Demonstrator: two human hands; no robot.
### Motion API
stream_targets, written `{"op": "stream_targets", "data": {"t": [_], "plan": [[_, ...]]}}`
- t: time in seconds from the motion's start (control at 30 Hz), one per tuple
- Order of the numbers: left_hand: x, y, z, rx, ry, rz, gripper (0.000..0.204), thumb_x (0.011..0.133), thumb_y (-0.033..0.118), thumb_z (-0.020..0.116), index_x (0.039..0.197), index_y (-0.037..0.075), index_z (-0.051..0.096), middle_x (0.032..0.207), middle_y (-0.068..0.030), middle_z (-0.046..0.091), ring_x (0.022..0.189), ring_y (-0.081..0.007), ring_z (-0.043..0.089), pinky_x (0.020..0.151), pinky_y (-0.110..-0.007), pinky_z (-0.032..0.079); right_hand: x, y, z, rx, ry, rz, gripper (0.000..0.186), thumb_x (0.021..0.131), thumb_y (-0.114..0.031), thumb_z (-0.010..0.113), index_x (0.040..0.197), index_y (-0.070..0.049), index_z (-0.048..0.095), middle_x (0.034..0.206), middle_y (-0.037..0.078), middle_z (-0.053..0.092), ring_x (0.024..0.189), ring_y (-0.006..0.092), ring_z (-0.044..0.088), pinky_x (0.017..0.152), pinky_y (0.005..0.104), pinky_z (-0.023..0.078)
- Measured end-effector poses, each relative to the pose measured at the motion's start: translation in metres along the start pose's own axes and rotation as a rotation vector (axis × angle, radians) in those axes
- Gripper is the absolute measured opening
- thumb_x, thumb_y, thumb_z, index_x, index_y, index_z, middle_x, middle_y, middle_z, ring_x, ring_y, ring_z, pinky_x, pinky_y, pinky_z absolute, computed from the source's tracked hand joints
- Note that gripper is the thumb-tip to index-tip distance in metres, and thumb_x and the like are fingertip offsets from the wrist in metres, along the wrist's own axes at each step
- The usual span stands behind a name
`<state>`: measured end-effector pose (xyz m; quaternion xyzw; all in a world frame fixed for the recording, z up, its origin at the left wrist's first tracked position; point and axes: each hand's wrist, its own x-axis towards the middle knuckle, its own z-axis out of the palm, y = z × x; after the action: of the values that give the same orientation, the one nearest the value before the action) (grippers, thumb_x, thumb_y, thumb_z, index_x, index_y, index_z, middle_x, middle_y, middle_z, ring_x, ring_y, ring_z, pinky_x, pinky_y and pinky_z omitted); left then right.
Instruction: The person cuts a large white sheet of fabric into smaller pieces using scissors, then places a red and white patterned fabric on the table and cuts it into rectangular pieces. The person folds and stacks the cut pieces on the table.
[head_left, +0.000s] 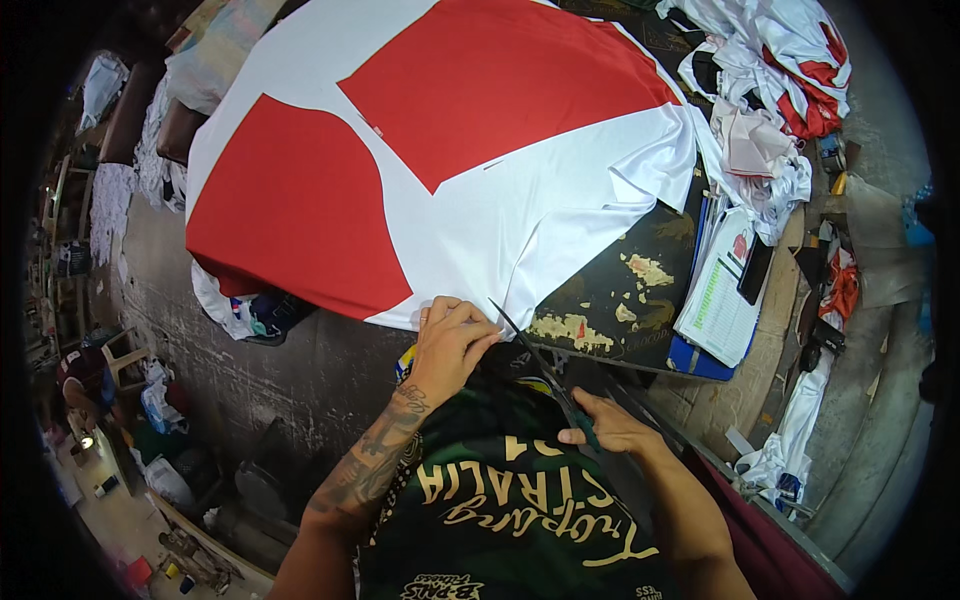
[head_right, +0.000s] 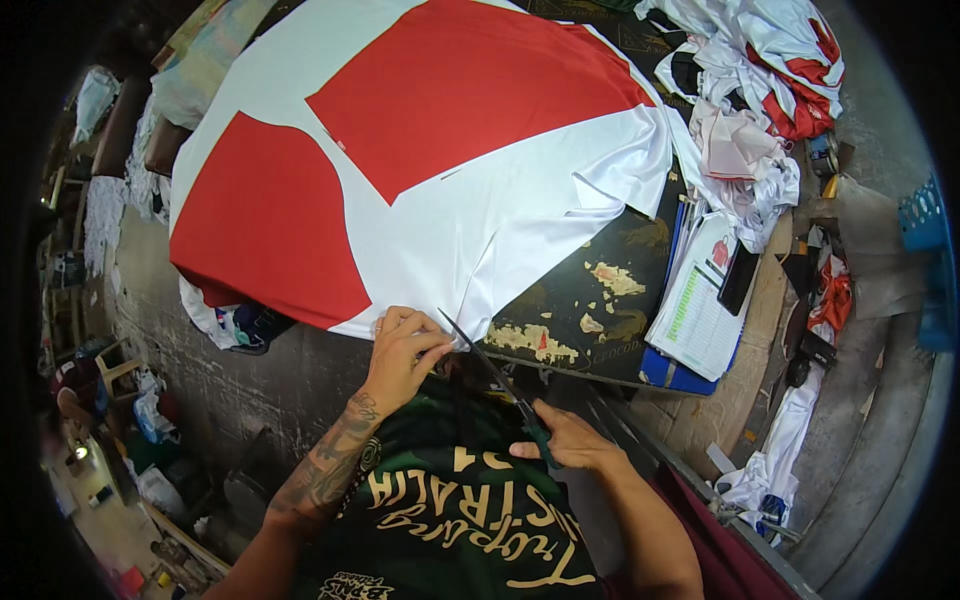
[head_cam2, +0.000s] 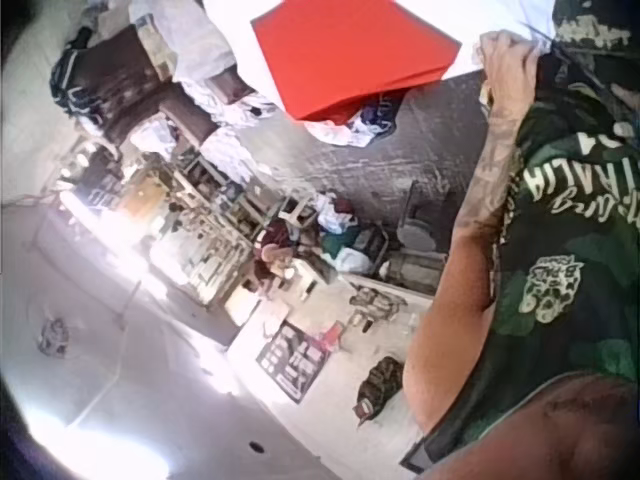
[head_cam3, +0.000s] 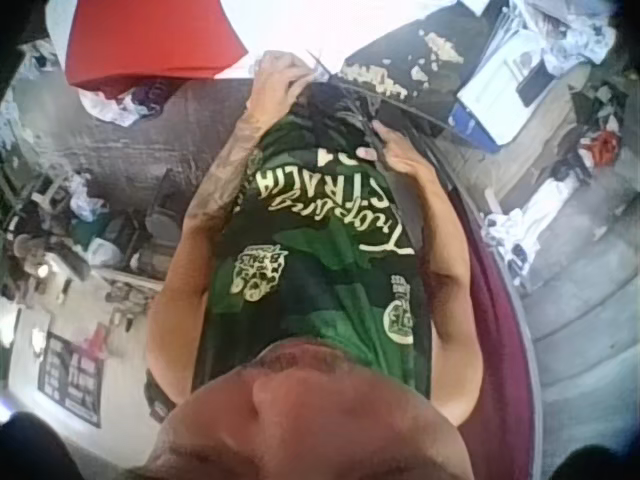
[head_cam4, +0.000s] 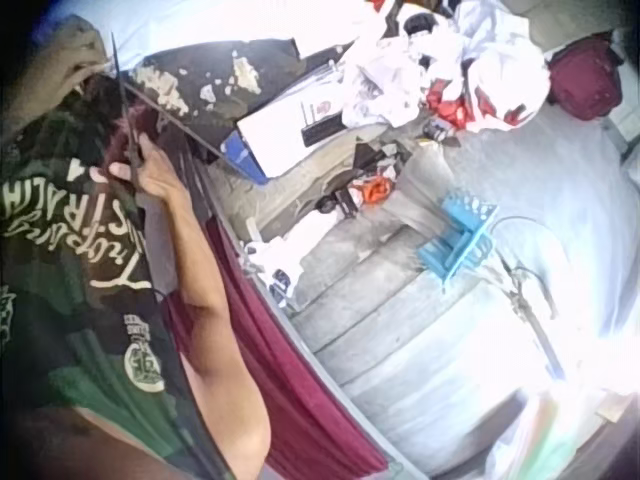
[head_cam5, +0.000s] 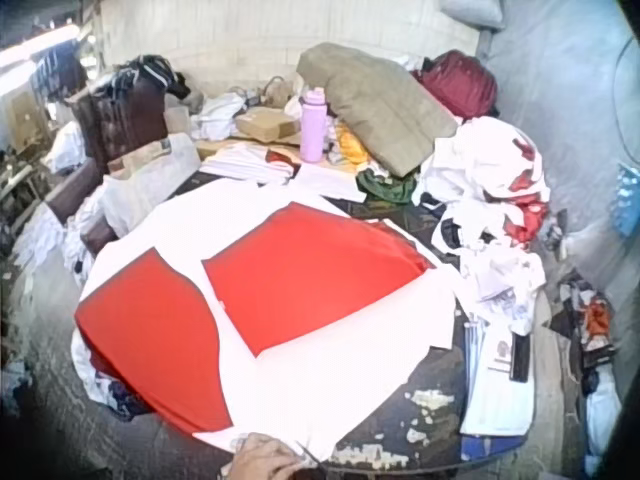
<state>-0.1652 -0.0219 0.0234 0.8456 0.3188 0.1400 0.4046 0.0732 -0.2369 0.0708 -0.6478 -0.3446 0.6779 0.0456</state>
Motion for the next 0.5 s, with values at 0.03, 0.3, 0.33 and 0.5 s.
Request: {"op": "stream_targets", "data": {"t": [0.03, 0.3, 0.33, 0.5], "plan": [[-0.001, 0.001, 0.002, 0.024, -0.001, 0.001, 0.014, 0.095, 0.020, 0.078, 0.103, 0.010, 0.083, 0.105, 0.0012, 0.066, 0.113, -0.0263, 0.054, 0.100, -0.044, 0.038, -0.002, -0.006, -0.002, -0.106, 0.038, 0.073, 0.089, 0.082, -0.070, 0.085, 0.134, -0.002, 0.061, 0.098, 0.018, 0.068, 0.095, 0.0362, 0.067, 0.088, 0.0464, 0.051], [-0.001, 0.003, 0.002, 0.003, -0.050, 0.000, 0.011, 0.092, 0.017, 0.079, 0.101, 0.012, 0.083, 0.107, 0.0002, 0.065, 0.117, -0.0268, 0.054, 0.103, -0.045, 0.037, 0.016, -0.025, -0.016, -0.037, 0.134, 0.009, 0.080, 0.080, -0.070, 0.086, 0.111, 0.002, 0.069, 0.099, 0.022, 0.073, 0.097, 0.0394, 0.071, 0.093, 0.0477, 0.053], [0.000, 0.002, 0.001, 0.021, -0.057, 0.009, 0.011, 0.092, 0.017, 0.079, 0.101, 0.012, 0.083, 0.106, 0.0001, 0.065, 0.117, -0.0269, 0.054, 0.104, -0.045, 0.037, 0.025, -0.025, -0.019, -0.033, 0.187, -0.055, 0.080, 0.079, -0.071, 0.086, 0.107, 0.003, 0.070, 0.097, 0.022, 0.073, 0.094, 0.0382, 0.071, 0.091, 0.0468, 0.053], [0.006, -0.008, 0.001, -0.016, -0.099, 0.018, 0.011, 0.090, 0.016, 0.081, 0.100, 0.011, 0.083, 0.112, 0.0001, 0.066, 0.123, -0.0281, 0.053, 0.108, -0.047, 0.037, 0.037, -0.034, -0.032, -0.041, 0.129, 0.109, 0.076, 0.077, -0.072, 0.087, 0.091, 0.002, 0.073, 0.084, 0.017, 0.073, 0.083, 0.0295, 0.071, 0.082, 0.0425, 0.055]]}}
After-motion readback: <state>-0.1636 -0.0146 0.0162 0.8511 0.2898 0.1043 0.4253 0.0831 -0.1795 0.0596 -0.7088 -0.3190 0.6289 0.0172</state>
